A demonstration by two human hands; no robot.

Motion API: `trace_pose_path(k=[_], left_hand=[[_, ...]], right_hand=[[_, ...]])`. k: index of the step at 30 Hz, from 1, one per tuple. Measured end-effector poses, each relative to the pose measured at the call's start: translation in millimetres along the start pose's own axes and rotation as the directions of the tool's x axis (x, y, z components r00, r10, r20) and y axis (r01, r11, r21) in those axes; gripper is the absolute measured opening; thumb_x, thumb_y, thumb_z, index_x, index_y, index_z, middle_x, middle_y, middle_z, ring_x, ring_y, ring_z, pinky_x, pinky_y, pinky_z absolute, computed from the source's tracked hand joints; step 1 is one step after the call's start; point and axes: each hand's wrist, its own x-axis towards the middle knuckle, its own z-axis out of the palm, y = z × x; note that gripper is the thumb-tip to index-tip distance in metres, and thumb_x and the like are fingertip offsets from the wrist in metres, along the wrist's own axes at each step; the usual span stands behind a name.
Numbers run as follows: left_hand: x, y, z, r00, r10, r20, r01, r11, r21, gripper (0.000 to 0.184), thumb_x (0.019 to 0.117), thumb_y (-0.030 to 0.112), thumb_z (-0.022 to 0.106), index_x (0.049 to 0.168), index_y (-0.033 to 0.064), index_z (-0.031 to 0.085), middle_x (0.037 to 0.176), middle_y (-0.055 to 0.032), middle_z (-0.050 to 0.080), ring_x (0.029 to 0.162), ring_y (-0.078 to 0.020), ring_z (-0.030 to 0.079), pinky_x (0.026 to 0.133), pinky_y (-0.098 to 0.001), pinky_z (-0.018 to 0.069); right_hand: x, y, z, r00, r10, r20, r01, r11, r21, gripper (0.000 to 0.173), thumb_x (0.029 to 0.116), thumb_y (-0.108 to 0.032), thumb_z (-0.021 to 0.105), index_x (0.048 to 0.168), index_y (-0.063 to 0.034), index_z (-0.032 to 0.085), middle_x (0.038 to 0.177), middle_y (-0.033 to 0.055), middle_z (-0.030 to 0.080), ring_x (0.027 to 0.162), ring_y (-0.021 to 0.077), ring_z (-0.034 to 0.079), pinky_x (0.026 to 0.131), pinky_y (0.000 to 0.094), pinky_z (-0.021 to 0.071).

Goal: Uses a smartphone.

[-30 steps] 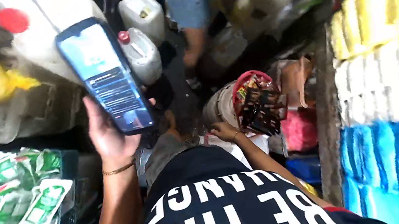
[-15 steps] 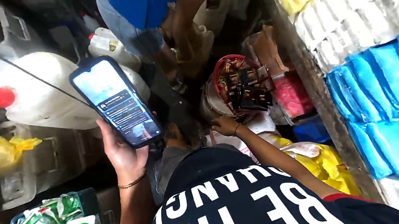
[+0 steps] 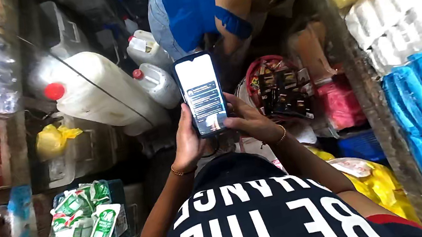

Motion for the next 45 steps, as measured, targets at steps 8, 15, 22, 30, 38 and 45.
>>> trace_pose_path(k=[8, 15, 22, 30, 38, 45], left_hand=[[1.2, 0.4, 6.6, 0.998, -0.053, 0.020, 0.048, 0.977, 0.210, 0.049, 0.1119, 0.043, 0.018, 0.153, 0.0248, 0.038, 0.132, -0.0006, 0.063, 0.114, -0.0111, 0.064, 0.096, -0.0334, 0.0554], [-2.1, 5.1, 9.4, 0.999, -0.017, 0.028, 0.008, 0.950, 0.312, 0.052, 0.1117, 0.044, 0.017, 0.148, 0.0211, 0.046, 0.131, 0.0000, 0.063, 0.116, -0.0104, 0.063, 0.098, -0.0336, 0.0544], [-5.1, 4.2, 10.3, 0.998, -0.034, 0.044, 0.021, 0.964, 0.267, 0.050, 0.1096, 0.040, 0.030, 0.155, 0.0205, 0.038, 0.137, -0.0018, 0.060, 0.119, -0.0119, 0.062, 0.098, -0.0351, 0.0544], [-5.3, 2.2, 6.3, 0.994, 0.008, 0.111, -0.032, 0.974, 0.225, 0.052, 0.0968, 0.016, 0.038, 0.148, 0.0201, 0.045, 0.126, -0.0018, 0.064, 0.104, -0.0104, 0.066, 0.084, -0.0315, 0.0583], [-5.0, 1.1, 2.5, 0.991, 0.018, 0.131, -0.046, 0.975, 0.216, 0.054, 0.0931, 0.012, 0.039, 0.147, 0.0187, 0.046, 0.126, -0.0020, 0.063, 0.104, -0.0099, 0.066, 0.083, -0.0306, 0.0577], [-5.1, -0.4, 1.6, 0.995, 0.023, 0.096, -0.042, 0.979, 0.198, 0.053, 0.0937, 0.012, 0.038, 0.145, 0.0193, 0.048, 0.125, -0.0013, 0.065, 0.103, -0.0096, 0.066, 0.083, -0.0307, 0.0581]], right_hand=[[1.9, 6.3, 1.8, 0.997, 0.005, -0.073, -0.003, 1.000, 0.022, 0.087, 0.0832, -0.008, 0.071, 0.155, -0.0149, 0.022, 0.124, 0.0056, 0.065, 0.104, 0.0122, 0.069, 0.087, 0.0317, 0.0605], [0.2, -3.7, 8.2, 0.971, 0.014, -0.239, -0.027, 0.998, -0.051, 0.047, 0.1099, -0.033, 0.040, 0.153, -0.0173, 0.032, 0.130, 0.0019, 0.061, 0.110, 0.0055, 0.064, 0.093, 0.0286, 0.0563], [-2.4, -4.4, 3.1, 0.986, -0.088, -0.139, 0.092, 0.995, 0.023, 0.057, 0.1097, -0.035, 0.037, 0.162, -0.0199, 0.018, 0.148, 0.0022, 0.049, 0.127, 0.0082, 0.056, 0.105, 0.0317, 0.0512], [-5.3, -3.8, 2.9, 0.990, -0.071, -0.119, 0.075, 0.997, 0.031, 0.087, 0.0878, -0.017, 0.067, 0.159, -0.0154, 0.016, 0.134, 0.0027, 0.059, 0.111, 0.0085, 0.065, 0.091, 0.0286, 0.0586], [-4.4, -7.0, 8.3, 0.987, -0.056, -0.154, 0.050, 0.998, -0.040, 0.087, 0.0877, -0.010, 0.069, 0.158, -0.0155, 0.018, 0.131, 0.0029, 0.061, 0.108, 0.0079, 0.067, 0.090, 0.0273, 0.0590], [-1.8, -4.8, 6.7, 0.988, -0.060, -0.141, 0.060, 0.998, -0.007, 0.072, 0.0961, -0.017, 0.053, 0.159, -0.0159, 0.018, 0.137, 0.0033, 0.055, 0.110, 0.0075, 0.064, 0.089, 0.0282, 0.0582]])
